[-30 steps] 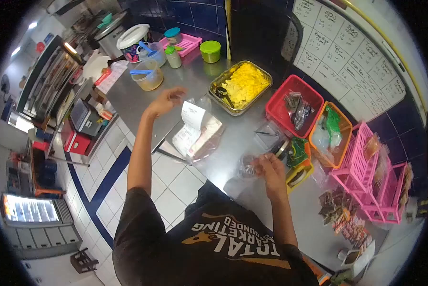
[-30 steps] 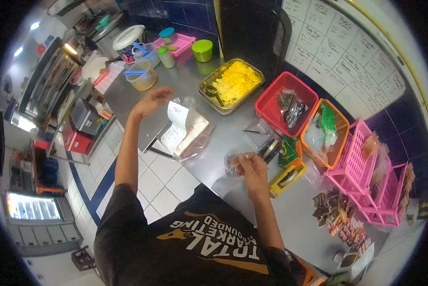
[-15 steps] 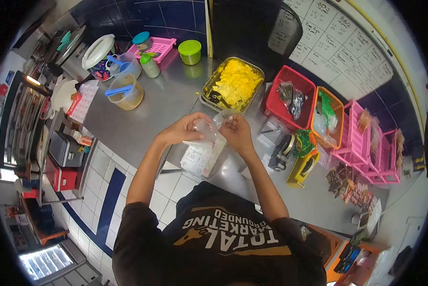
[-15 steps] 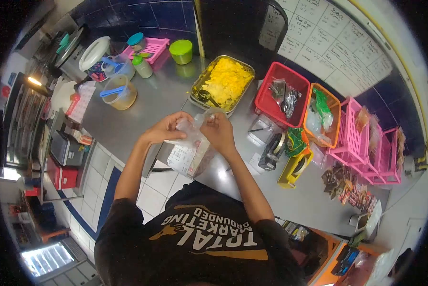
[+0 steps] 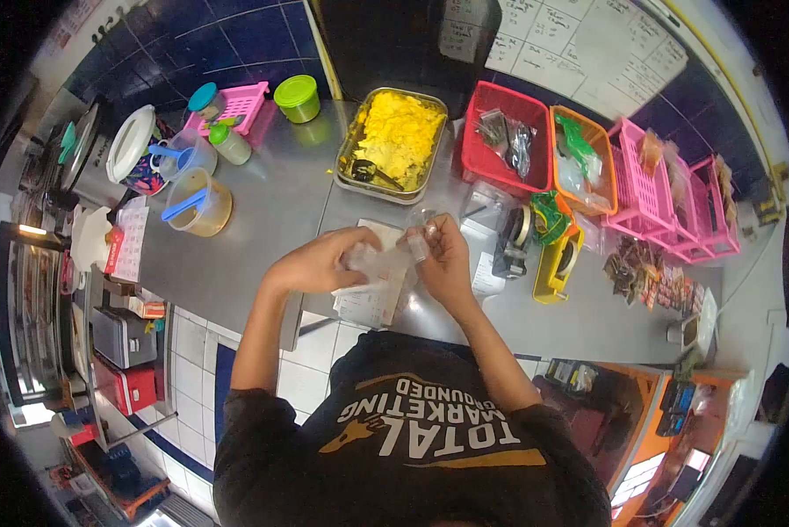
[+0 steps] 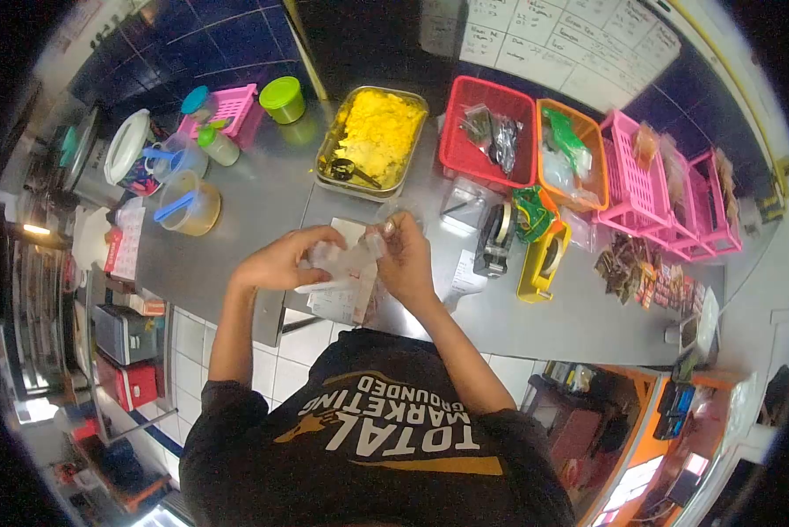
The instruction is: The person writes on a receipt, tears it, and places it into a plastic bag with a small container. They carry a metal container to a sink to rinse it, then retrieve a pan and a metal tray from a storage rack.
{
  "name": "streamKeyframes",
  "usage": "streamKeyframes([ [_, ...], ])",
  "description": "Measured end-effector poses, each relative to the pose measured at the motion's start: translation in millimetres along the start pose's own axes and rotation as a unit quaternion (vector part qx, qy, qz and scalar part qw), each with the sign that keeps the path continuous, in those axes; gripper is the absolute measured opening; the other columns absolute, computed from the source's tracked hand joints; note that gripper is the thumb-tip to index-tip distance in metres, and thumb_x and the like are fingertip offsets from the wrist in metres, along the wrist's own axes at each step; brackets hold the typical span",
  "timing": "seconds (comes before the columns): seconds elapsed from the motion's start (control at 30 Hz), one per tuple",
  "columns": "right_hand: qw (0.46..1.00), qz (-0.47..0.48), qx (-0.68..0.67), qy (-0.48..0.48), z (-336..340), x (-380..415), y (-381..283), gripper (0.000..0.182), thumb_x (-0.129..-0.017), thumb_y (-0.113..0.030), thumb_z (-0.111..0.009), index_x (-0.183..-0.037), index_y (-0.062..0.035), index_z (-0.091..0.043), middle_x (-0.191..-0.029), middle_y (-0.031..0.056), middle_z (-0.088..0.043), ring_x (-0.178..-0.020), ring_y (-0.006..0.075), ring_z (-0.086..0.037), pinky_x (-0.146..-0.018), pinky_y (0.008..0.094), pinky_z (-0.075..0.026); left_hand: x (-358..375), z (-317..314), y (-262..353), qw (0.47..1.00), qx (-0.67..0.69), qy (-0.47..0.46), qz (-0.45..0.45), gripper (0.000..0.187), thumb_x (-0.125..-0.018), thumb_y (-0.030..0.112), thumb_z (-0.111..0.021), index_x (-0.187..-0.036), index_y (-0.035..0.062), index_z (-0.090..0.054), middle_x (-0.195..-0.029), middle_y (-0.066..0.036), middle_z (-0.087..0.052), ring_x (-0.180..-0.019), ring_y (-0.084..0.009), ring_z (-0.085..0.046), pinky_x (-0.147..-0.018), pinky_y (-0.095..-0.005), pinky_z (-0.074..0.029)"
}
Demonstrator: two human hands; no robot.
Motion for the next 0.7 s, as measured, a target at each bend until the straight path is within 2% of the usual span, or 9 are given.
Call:
streamKeyframes([
  [0.13, 0.996, -0.087, 0.015, -0.005, -0.6, 12.3, -2.7, 0.022, -0.088, -0.001, -0.063, -0.091, -0.0046, -0.042, -0.081, 0.0025, -0.059, -0.069, 0.0049, -0.05, -0.061, 0.0216, -0.044, 2.2, 9.1, 16.0, 0.984, -0.17, 0.024, -0.04, 0.029, -0.075, -0.002, -0.062, -0.103, -0.0008, -0.058, -0.082, -0.016, -0.061, -0.071, -0.0263, -0.061, -0.067, -0.0362, -0.047],
  [0.17, 0.994, -0.105, 0.01, -0.002, -4.9, 14.8, -8.9, 0.023, -0.088, -0.002, -0.065, -0.092, -0.0048, -0.043, -0.079, 0.0025, -0.059, -0.067, 0.0049, -0.05, -0.059, 0.0215, -0.044, 0.6, 7.9, 22.2, 0.988, -0.144, 0.03, -0.043, 0.029, -0.075, -0.003, -0.061, -0.103, -0.0005, -0.057, -0.079, -0.016, -0.06, -0.068, -0.0247, -0.06, -0.065, -0.0358, -0.046],
  [0.23, 0.994, -0.082, 0.066, -0.024, -9.0, 19.0, -25.5, 0.026, -0.085, -0.003, -0.067, -0.092, -0.0051, -0.043, -0.075, 0.002, -0.058, -0.064, 0.0053, -0.049, -0.056, 0.0221, -0.042, -2.4, -3.3, 35.9, 0.994, -0.087, 0.039, -0.049, 0.028, -0.076, -0.004, -0.06, -0.103, 0.0001, -0.055, -0.074, -0.015, -0.059, -0.061, -0.0217, -0.057, -0.061, -0.0352, -0.044],
  [0.33, 0.991, -0.052, 0.117, -0.046, -2.5, 20.3, -42.7, 0.03, -0.08, -0.004, -0.071, -0.093, -0.0056, -0.044, -0.073, 0.0025, -0.057, -0.062, 0.0063, -0.049, -0.055, 0.0231, -0.04, -11.4, -11.9, 47.8, 0.999, -0.023, 0.028, -0.007, 0.027, -0.075, -0.004, -0.059, -0.101, 0.003, -0.055, -0.067, -0.01, -0.058, -0.053, -0.0166, -0.052, -0.055, -0.0312, -0.041],
  [0.43, 0.987, -0.059, 0.12, -0.089, 4.8, 22.9, -48.6, 0.032, -0.076, -0.004, -0.073, -0.094, -0.0057, -0.046, -0.075, 0.0037, -0.059, -0.062, 0.0066, -0.049, -0.055, 0.0237, -0.04, -16.7, -20.0, 33.7, 0.999, 0.012, 0.029, -0.024, 0.025, -0.076, -0.002, -0.062, -0.099, 0.0059, -0.056, -0.064, -0.003, -0.056, -0.051, -0.0106, -0.046, -0.052, -0.026, -0.037],
  [0.47, 0.985, -0.067, 0.116, -0.108, 6.4, 24.5, -49.1, 0.033, -0.075, -0.003, -0.073, -0.095, -0.0058, -0.046, -0.077, 0.0042, -0.061, -0.063, 0.0066, -0.049, -0.055, 0.0239, -0.04, -18.9, -20.6, 32.4, 1.0, 0.013, 0.001, -0.02, 0.027, -0.075, -0.003, -0.061, -0.1, 0.0056, -0.055, -0.064, -0.001, -0.055, -0.053, -0.0082, -0.045, -0.052, -0.0244, -0.036],
  [0.53, 0.98, -0.081, 0.154, -0.093, 7.9, 28.9, -48.2, 0.033, -0.073, -0.003, -0.072, -0.096, -0.0055, -0.048, -0.078, 0.0063, -0.062, -0.062, 0.0124, -0.053, -0.056, 0.0268, -0.042, -28.2, -18.7, 39.0, 0.998, 0.014, -0.056, -0.016, 0.031, -0.073, -0.005, -0.061, -0.103, 0.0048, -0.055, -0.066, 0.001, -0.053, -0.057, -0.0035, -0.045, -0.05, -0.0212, -0.035],
  [0.63, 0.966, -0.087, 0.241, -0.044, 12.1, 32.1, -66.0, 0.033, -0.071, -0.004, -0.071, -0.097, -0.0049, -0.051, -0.079, 0.0102, -0.063, -0.066, 0.0246, -0.059, -0.061, 0.034, -0.046, -63.6, -18.1, 12.2, 0.952, 0.207, -0.202, -0.103, 0.026, -0.076, 0.002, -0.066, -0.1, 0.0057, -0.057, -0.066, -0.002, -0.055, -0.06, -0.006, -0.047, -0.058, -0.0233, -0.04],
  [0.7, 0.945, -0.087, 0.316, -0.02, 14.1, 31.8, -86.3, 0.033, -0.07, -0.006, -0.071, -0.097, -0.004, -0.052, -0.081, 0.0133, -0.063, -0.073, 0.0324, -0.061, -0.066, 0.0393, -0.048, -112.4, -33.0, 6.4, 0.981, 0.102, -0.134, -0.092, 0.021, -0.077, 0.005, -0.066, -0.096, 0.0042, -0.06, -0.069, -0.005, -0.058, -0.067, -0.0082, -0.054, -0.06, -0.0255, -0.043],
])
Point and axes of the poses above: each hand's wrist, its own x-axis away from the middle knuckle, its own z-axis out of the back of the hand, y = z × x, the point moved 2 cm from there along -x, towards the middle knuckle
